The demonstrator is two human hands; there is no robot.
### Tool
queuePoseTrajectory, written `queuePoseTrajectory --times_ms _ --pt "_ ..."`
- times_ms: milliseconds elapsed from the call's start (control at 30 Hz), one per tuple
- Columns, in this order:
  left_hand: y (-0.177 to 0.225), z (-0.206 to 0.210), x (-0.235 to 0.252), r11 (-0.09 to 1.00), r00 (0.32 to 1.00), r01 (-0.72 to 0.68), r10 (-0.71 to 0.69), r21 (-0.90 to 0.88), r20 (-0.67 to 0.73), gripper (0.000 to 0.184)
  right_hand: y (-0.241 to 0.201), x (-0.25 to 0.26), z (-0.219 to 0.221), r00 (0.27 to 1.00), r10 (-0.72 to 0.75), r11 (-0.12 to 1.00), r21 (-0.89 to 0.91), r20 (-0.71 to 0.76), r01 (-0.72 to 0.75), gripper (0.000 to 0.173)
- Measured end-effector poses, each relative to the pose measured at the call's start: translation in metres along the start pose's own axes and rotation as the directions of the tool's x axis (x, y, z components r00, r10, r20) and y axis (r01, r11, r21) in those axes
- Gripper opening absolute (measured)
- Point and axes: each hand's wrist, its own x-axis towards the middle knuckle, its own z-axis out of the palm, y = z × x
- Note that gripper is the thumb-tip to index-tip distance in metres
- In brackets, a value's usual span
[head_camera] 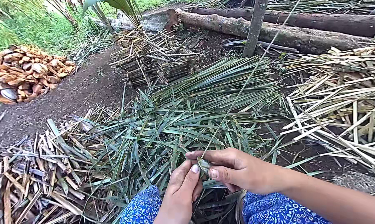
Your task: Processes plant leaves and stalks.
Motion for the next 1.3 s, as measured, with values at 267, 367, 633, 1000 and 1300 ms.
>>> queuePoseTrajectory --times_ms 267,367,633,1000,1300 --pt "0.001 0.001 -0.001 0.995 0.999 -0.020 0.016 0.099 0.045 0.026 -0.003 -0.012 -0.010 0.960 -0.145 0.983 -0.148 -0.239 0.112 0.046" --pt "0.000 -0.001 -0.004 0.991 0.998 -0.021 0.014 0.128 0.054 0.026 -0.004 -0.018 -0.021 0.926 -0.171 0.981 -0.147 -0.336 0.127 0.046" --pt "-0.001 -0.006 -0.009 0.973 1.000 0.009 -0.014 0.232 0.021 0.026 -0.010 -0.029 -0.044 0.838 -0.132 0.988 -0.004 -0.529 0.154 0.043" --pt "-0.011 -0.008 -0.011 0.682 0.952 -0.241 0.303 0.691 0.033 0.037 -0.004 -0.019 -0.020 0.970 -0.070 0.997 0.004 -0.233 0.073 0.045" --pt "-0.004 -0.028 -0.019 0.699 0.979 -0.178 0.196 0.692 0.055 0.035 -0.011 -0.050 -0.083 0.683 -0.209 0.942 0.044 -0.700 0.333 0.043"
